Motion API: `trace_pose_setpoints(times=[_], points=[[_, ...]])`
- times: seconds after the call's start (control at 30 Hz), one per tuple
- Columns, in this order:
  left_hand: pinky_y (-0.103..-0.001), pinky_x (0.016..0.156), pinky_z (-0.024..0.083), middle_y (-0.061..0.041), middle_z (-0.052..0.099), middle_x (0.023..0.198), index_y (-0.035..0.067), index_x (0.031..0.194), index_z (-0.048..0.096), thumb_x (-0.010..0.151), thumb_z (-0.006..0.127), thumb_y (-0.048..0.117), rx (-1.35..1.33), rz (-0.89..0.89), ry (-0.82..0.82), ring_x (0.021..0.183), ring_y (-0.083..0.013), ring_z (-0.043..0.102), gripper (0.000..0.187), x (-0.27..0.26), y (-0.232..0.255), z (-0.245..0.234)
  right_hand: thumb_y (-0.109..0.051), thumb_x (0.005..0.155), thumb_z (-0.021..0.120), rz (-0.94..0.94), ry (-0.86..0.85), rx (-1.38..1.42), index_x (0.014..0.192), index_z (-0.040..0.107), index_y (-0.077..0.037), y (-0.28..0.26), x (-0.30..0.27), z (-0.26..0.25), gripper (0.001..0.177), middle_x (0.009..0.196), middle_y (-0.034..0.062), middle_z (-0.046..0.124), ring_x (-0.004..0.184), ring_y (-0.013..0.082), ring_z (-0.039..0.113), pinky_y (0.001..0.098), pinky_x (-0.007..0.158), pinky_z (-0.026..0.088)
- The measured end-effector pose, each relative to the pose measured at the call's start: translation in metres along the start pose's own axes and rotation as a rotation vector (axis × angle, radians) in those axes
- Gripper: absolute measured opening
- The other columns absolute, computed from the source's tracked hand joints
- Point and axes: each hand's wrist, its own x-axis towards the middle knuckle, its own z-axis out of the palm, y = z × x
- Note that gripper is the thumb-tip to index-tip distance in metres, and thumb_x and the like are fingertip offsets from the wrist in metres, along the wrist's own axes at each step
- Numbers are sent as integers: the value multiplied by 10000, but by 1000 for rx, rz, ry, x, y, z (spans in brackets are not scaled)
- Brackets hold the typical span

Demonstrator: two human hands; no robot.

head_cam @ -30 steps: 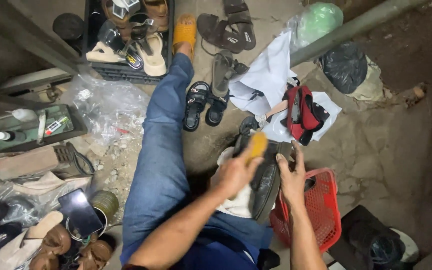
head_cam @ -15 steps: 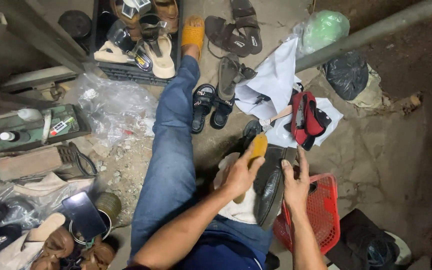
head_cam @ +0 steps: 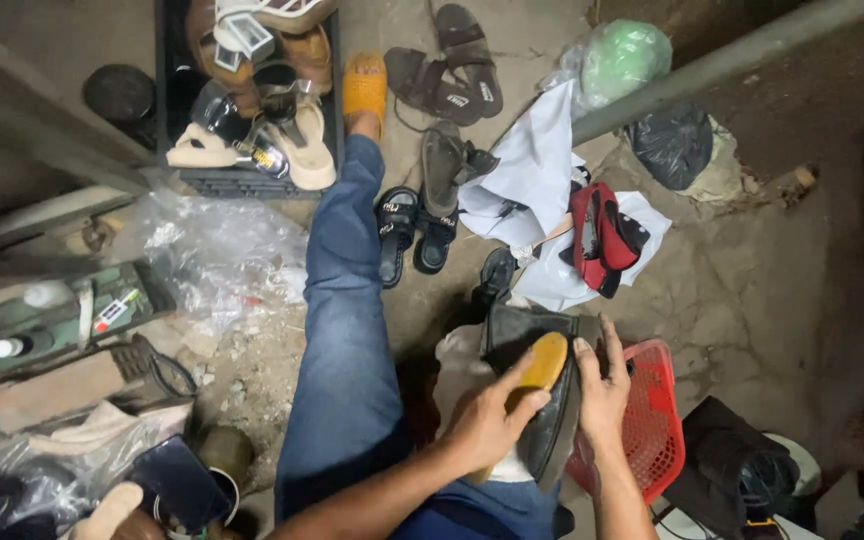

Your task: The person sits on the floor and uses a yellow brush to scrub a black shoe held in their lap. They repeatedly brush the upper, sides, and sole of the shoe, rotating it to access different areas.

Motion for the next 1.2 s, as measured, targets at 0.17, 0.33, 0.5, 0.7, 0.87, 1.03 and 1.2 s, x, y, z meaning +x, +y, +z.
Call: trace_pose_setpoints(times=[0.17,0.33,0.5,0.7,0.87,1.03,1.2], points=[[-267,498,502,-17,651,825,223,1572,370,1012,402,521,-25,-137,-3,612,-125,569,634,26,1,-12,-319,925,613,-65,22,-93,1521,476,-178,8,-10,1,627,1573,101,472,1433,199,447,346,1106,392],[-401,848,536,-222,693,1222,254,1585,374,945,423,618,-61,-47,-56,1061,-375,699,738,-6,-21,3,-321,918,609,34,45,-54,1507,501,-176,2,-6,3,616,1566,61,503,1415,155,466,311,1140,368],[-518,862,578,-279,680,1239,182,1560,456,1024,469,569,-137,18,132,1107,-449,672,661,31,-52,-6,-357,969,673,-141,37,-95,1539,498,-170,17,-4,11,625,1435,210,535,1359,422,504,547,1083,438],[-504,943,549,-193,658,1306,329,1542,459,977,504,593,-38,4,-81,1193,-398,623,625,-30,-6,-15,-387,995,643,-101,59,-49,1538,502,-163,21,8,6,604,1346,211,629,1355,372,523,507,1146,386],[-567,975,524,-301,634,1285,222,1558,431,1010,510,490,-12,-5,54,1189,-466,621,615,19,-10,-23,-380,958,687,-133,59,-72,1509,537,-186,17,1,18,603,1466,183,553,1425,364,453,509,1184,335],[-561,944,541,-300,652,1270,184,1545,453,1007,504,519,44,-48,98,1170,-466,637,635,-2,-12,-21,-395,950,693,-119,60,-101,1503,544,-204,21,4,15,604,1454,166,560,1427,370,450,526,1196,316],[-567,953,530,-294,662,1256,203,1555,436,1011,449,571,133,-104,94,1188,-450,636,657,16,-27,-23,-366,972,672,-161,-21,-51,1548,484,-206,24,6,16,626,1426,205,544,1286,387,582,544,1149,380]])
